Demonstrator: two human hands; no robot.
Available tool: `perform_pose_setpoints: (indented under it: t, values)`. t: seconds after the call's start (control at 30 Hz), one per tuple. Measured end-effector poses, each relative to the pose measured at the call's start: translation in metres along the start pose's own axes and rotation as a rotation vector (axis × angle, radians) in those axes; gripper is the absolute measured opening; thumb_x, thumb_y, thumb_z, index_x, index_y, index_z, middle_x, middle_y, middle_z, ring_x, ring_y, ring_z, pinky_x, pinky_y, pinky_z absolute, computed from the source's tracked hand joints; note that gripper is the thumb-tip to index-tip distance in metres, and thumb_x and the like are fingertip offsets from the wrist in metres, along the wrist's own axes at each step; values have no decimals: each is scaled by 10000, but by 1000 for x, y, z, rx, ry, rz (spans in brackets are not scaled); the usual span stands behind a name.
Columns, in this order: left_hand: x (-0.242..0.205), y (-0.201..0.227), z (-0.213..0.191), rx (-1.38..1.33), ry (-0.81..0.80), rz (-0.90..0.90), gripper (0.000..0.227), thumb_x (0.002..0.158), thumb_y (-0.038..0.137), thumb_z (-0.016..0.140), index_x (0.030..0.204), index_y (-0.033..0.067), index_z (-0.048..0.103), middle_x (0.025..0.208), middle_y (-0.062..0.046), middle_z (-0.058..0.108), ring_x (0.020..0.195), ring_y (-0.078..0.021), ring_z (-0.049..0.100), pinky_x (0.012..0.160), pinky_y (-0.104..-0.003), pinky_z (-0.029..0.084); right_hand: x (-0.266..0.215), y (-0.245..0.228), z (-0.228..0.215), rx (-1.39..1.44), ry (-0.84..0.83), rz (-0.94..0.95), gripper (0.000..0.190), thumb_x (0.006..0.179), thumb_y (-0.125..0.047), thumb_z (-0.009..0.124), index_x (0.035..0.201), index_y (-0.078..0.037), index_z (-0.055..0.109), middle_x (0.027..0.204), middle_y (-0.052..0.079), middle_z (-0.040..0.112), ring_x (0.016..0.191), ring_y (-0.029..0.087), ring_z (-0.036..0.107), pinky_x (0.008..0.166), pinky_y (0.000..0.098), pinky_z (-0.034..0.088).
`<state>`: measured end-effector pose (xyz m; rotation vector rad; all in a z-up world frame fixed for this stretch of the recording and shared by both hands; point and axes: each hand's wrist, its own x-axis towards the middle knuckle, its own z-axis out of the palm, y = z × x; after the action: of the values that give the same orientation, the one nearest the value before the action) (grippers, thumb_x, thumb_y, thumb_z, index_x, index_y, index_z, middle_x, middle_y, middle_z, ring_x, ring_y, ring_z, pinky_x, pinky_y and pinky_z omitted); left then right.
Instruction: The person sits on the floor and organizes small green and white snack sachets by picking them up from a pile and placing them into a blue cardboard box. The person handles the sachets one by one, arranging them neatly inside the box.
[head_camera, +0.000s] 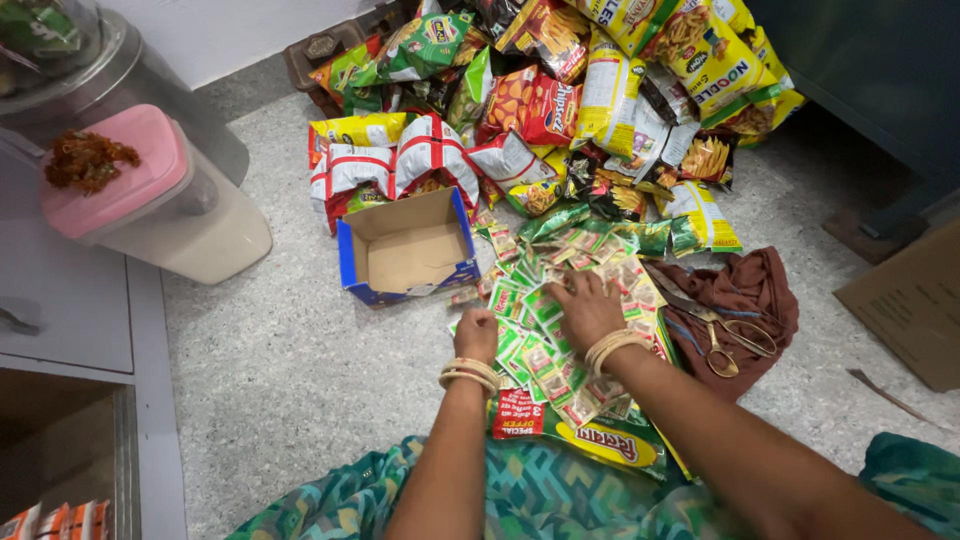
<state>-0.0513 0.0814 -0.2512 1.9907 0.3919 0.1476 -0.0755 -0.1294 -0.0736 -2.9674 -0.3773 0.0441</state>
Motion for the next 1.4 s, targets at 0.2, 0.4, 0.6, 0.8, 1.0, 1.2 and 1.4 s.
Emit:
perform_pose_setpoints:
  t: [0.2,0.4,0.6,0.8,1.0,1.2,1.4]
  values:
    - [-36,50,-7,301,-323,-148,367,795,357,835,1020,78,757,1037,-161,740,1001,-326,740,915,-408,578,9,19,9,46,39,34,603,790,-166,719,1353,-306,550,1341,58,569,1289,301,508,1058,570,374]
    - [-70,95,-7,465,-318,-40,400,789,251,841,1144,133,699,1210,-175,623,1156,-389,599,960,-482,484,7,10,15,16,-27,40,655,794,-240,747,1399,-227,494,1219,86,629,1216,296,556,1064,612,333]
    - [-30,56,30,88,-201,271,258,828,169,821,972,66,634,1329,-203,600,1129,-411,636,948,-456,530,13,5,23,30,142,23,617,794,-173,703,1386,-181,528,1165,92,701,1132,297,622,1031,591,366]
    - [-1,53,47,-177,-286,263,370,853,136,790,1141,48,575,1111,-143,653,1076,-281,643,972,-386,513,38,26,11,259,32,176,326,793,-209,694,1119,-208,696,1110,92,731,1121,322,639,911,558,423]
    - [3,108,24,-275,-74,499,702,825,70,767,1411,25,382,1343,-196,560,1236,-276,567,1012,-390,480,69,46,3,413,11,109,193,869,-261,699,1009,-132,669,939,139,729,882,358,689,761,497,517]
    - [24,167,-32,-398,-82,378,184,932,96,757,1070,7,674,985,-95,752,881,-144,680,832,-302,559,90,28,-32,581,25,-101,149,900,-211,712,973,-93,658,862,120,709,768,272,702,705,418,535]
    - [36,191,-98,-527,-18,381,81,972,103,688,1014,37,667,881,-11,721,775,-60,638,690,-236,534,102,-9,-78,614,-29,-246,165,901,-205,730,996,-80,682,847,102,720,769,227,686,722,384,539]
